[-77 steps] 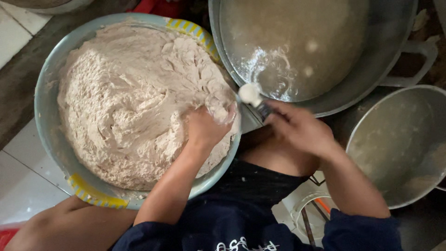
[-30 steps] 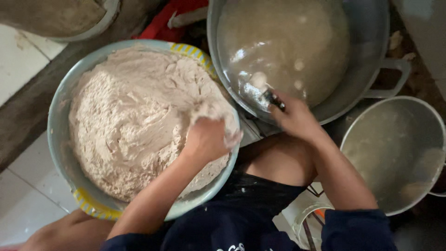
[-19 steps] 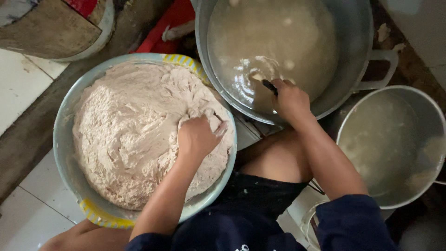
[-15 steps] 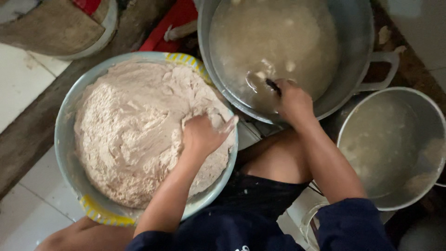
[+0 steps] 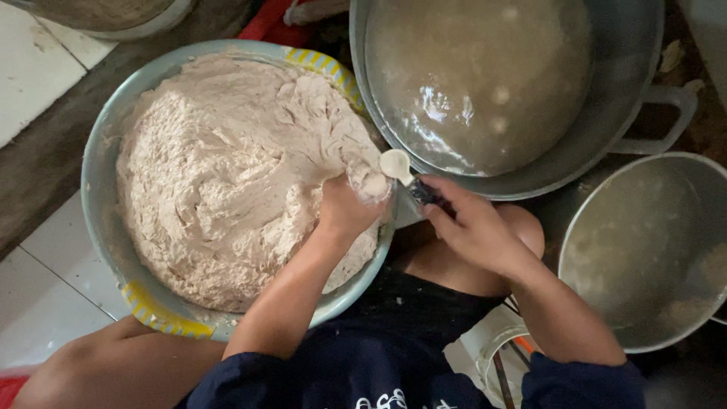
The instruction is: The person sits on the floor beside a large basin of thick dough and a pot of water. They repeatedly pinch off portions of dough with one hand, shape them against a small scoop held in the other hand, and drop the formed balls into the water, where finished balls accumulate.
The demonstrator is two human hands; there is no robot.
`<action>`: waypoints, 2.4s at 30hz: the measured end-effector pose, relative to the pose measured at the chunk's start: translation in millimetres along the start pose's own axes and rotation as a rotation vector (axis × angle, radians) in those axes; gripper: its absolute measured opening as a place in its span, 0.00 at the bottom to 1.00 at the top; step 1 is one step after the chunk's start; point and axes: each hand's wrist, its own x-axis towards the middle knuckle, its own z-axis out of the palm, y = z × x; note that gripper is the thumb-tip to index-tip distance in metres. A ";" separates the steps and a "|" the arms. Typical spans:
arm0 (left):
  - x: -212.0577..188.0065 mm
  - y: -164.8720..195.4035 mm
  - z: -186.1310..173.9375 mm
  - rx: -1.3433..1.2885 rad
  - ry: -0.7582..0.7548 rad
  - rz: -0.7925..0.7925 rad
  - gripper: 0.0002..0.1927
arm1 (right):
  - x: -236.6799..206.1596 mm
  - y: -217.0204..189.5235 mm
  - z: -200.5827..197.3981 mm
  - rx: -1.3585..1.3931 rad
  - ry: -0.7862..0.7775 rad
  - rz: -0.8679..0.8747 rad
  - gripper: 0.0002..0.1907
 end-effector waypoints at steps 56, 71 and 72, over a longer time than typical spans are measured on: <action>-17.1 -7.5 13.6 0.088 -0.091 -0.162 0.19 | -8.3 3.1 1.7 -0.156 0.001 -0.197 0.25; 9.1 15.2 -15.5 0.644 -0.632 0.057 0.32 | 99.4 16.2 -53.9 -0.343 0.276 -0.167 0.21; 13.7 9.5 -21.7 0.714 -0.712 -0.065 0.35 | 109.2 20.2 -58.0 -0.417 0.352 -0.190 0.22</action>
